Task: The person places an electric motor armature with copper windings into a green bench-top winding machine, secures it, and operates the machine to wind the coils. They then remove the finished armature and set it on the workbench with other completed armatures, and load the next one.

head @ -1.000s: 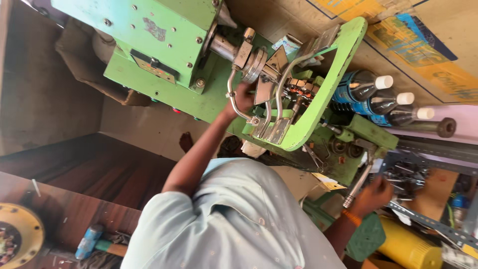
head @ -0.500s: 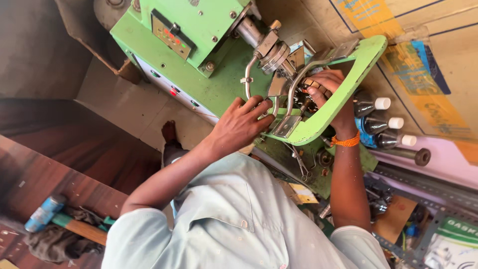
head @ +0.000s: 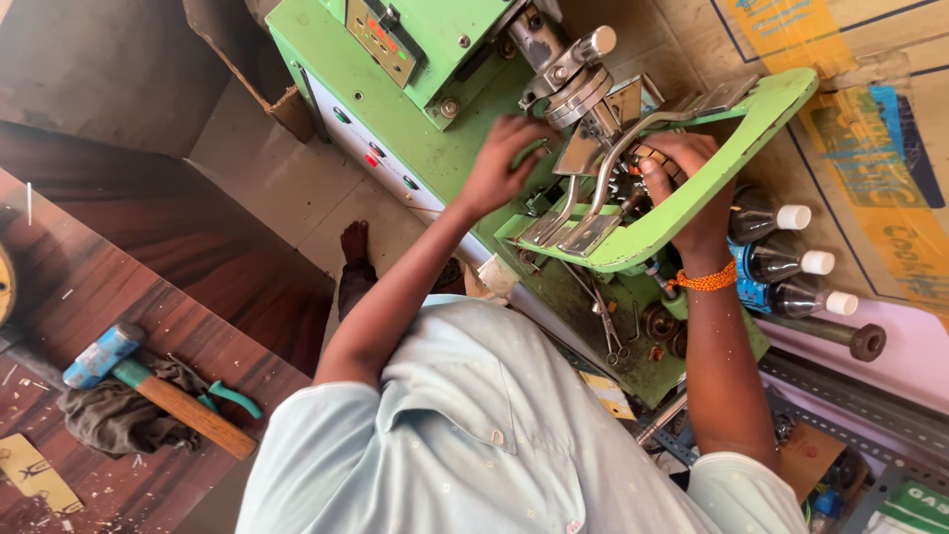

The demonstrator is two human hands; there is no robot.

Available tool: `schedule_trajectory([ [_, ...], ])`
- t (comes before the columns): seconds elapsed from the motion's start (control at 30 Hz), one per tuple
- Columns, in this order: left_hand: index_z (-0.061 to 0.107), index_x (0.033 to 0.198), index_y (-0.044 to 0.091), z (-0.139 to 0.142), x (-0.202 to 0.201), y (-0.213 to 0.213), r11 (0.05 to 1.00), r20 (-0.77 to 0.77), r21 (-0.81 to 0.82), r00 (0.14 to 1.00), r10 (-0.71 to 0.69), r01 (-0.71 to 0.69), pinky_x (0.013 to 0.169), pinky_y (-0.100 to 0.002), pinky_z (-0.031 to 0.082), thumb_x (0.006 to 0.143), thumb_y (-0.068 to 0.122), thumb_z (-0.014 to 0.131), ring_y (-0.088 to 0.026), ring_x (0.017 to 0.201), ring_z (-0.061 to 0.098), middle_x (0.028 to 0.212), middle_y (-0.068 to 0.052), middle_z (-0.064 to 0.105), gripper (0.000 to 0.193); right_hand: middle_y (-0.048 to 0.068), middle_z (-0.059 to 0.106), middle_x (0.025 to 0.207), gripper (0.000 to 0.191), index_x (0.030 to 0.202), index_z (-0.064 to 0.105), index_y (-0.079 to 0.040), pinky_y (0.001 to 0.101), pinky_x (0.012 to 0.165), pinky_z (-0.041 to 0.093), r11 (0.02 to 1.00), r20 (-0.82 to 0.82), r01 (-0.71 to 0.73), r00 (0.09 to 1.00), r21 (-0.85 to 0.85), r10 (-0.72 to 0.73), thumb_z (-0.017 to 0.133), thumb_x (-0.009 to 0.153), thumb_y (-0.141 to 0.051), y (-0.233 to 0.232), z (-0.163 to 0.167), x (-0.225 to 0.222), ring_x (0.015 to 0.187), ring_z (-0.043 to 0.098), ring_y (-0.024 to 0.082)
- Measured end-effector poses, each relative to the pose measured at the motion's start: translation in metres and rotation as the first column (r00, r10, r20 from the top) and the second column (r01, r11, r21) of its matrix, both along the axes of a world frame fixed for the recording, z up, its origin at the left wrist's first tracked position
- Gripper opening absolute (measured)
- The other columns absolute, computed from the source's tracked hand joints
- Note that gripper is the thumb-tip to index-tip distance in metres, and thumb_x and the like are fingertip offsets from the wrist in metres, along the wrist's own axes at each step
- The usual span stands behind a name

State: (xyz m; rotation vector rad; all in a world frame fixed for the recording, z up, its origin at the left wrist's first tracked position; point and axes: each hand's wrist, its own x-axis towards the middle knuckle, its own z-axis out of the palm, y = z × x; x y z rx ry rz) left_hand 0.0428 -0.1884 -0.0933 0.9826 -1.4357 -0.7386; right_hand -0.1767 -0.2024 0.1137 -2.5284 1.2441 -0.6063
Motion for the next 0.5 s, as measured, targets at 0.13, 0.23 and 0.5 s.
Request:
schedule_trajectory([
  [0.13, 0.071, 0.111, 0.006, 0.002, 0.030, 0.046, 0.949, -0.258, 0.284, 0.943, 0.211, -0.135, 0.081, -0.031, 0.049, 0.096, -0.006, 0.059, -0.014, 0.086, 0.068, 0.096, -0.005, 0.072, 0.022, 0.012, 0.068, 0.126, 0.069, 0.155, 0.036, 0.003, 0.0387, 0.105, 0.051, 0.958, 0.288, -0.016, 0.955, 0.288, -0.070, 0.072, 0.102, -0.023, -0.001, -0.001, 0.000, 0.122, 0.062, 0.024],
  [0.23, 0.070, 0.114, 0.004, 0.016, 0.051, 0.067, 0.890, -0.309, 0.371, 0.870, 0.385, -0.263, 0.065, -0.023, 0.048, 0.105, -0.007, 0.057, -0.008, 0.077, 0.062, 0.090, -0.004, 0.069, 0.019, 0.014, 0.069, 0.125, 0.075, 0.155, 0.031, 0.005, 0.0397, 0.107, 0.048, 0.983, 0.197, 0.022, 0.979, 0.184, -0.059, 0.072, 0.099, -0.022, -0.003, -0.005, -0.003, 0.117, 0.063, 0.022],
  [0.5, 0.067, 0.118, 0.014, 0.134, 0.018, -0.040, 0.873, 0.159, -0.319, 0.887, 0.433, -0.370, 0.085, -0.046, 0.055, 0.085, 0.010, 0.072, -0.037, 0.102, 0.064, 0.108, -0.009, 0.068, 0.034, 0.013, 0.066, 0.099, 0.016, 0.104, 0.074, 0.005, 0.0451, 0.080, 0.052, 0.977, -0.135, 0.098, 0.983, -0.188, -0.124, 0.078, 0.094, -0.008, -0.003, -0.016, -0.010, 0.091, 0.063, 0.033],
])
